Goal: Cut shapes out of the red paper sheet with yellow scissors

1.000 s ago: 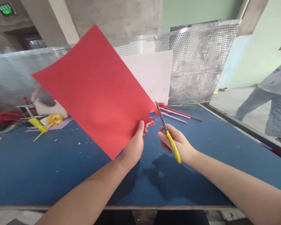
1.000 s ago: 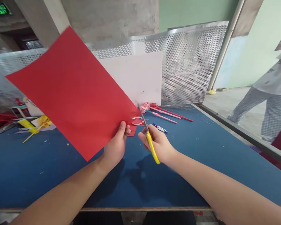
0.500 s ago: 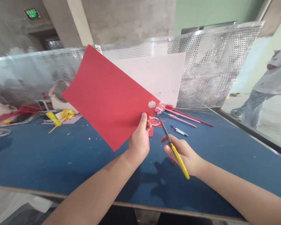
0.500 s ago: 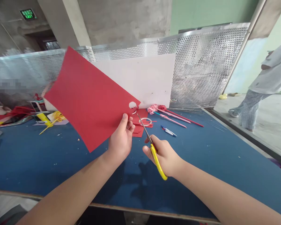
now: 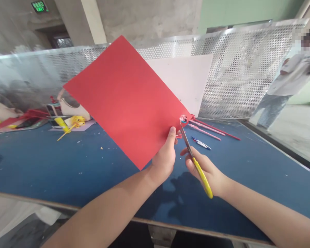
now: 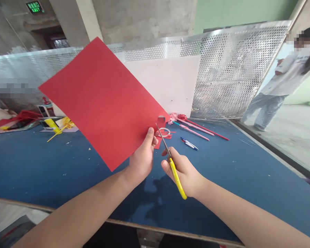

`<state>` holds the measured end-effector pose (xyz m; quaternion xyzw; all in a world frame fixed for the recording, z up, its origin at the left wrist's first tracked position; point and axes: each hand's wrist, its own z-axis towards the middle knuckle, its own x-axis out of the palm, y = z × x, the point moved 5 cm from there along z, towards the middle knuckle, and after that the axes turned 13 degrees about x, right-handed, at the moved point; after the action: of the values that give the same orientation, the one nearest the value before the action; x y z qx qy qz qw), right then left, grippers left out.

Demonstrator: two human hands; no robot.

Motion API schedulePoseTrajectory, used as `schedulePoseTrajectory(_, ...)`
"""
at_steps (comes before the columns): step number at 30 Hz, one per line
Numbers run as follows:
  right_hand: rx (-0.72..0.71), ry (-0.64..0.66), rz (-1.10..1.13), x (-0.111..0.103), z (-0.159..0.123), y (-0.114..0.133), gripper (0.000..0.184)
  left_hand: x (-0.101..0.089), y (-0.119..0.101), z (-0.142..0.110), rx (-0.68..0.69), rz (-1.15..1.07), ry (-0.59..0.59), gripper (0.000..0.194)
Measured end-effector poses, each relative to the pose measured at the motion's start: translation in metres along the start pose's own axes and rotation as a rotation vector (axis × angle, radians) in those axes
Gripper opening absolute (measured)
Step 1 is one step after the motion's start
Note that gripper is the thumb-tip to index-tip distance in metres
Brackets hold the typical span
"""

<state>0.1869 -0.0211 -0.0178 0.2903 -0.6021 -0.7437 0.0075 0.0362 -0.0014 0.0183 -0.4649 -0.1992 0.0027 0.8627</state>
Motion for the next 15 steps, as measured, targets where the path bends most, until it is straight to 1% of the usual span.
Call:
schedulePoseTrajectory(3, -0.009, 0.018, 0.059, 0.002, 0.000, -0.004, 0.045, 0.000, -0.002, -0.004, 0.056, 0.064, 0.025, 0.045)
schedulePoseTrajectory(7, -0.020, 0.013, 0.131, 0.003, 0.000, -0.008, 0.043, -0.001, -0.001, -0.012, 0.023, 0.085, 0.044, 0.039)
schedulePoseTrajectory(12, -0.016, 0.016, 0.181, 0.005, -0.002, -0.008, 0.043, -0.003, -0.008, -0.014, 0.038, 0.128, 0.081, 0.037)
schedulePoseTrajectory(15, -0.009, 0.005, 0.202, 0.006, -0.004, -0.007, 0.046, -0.002, -0.010, -0.016, 0.008, 0.082, 0.086, 0.035)
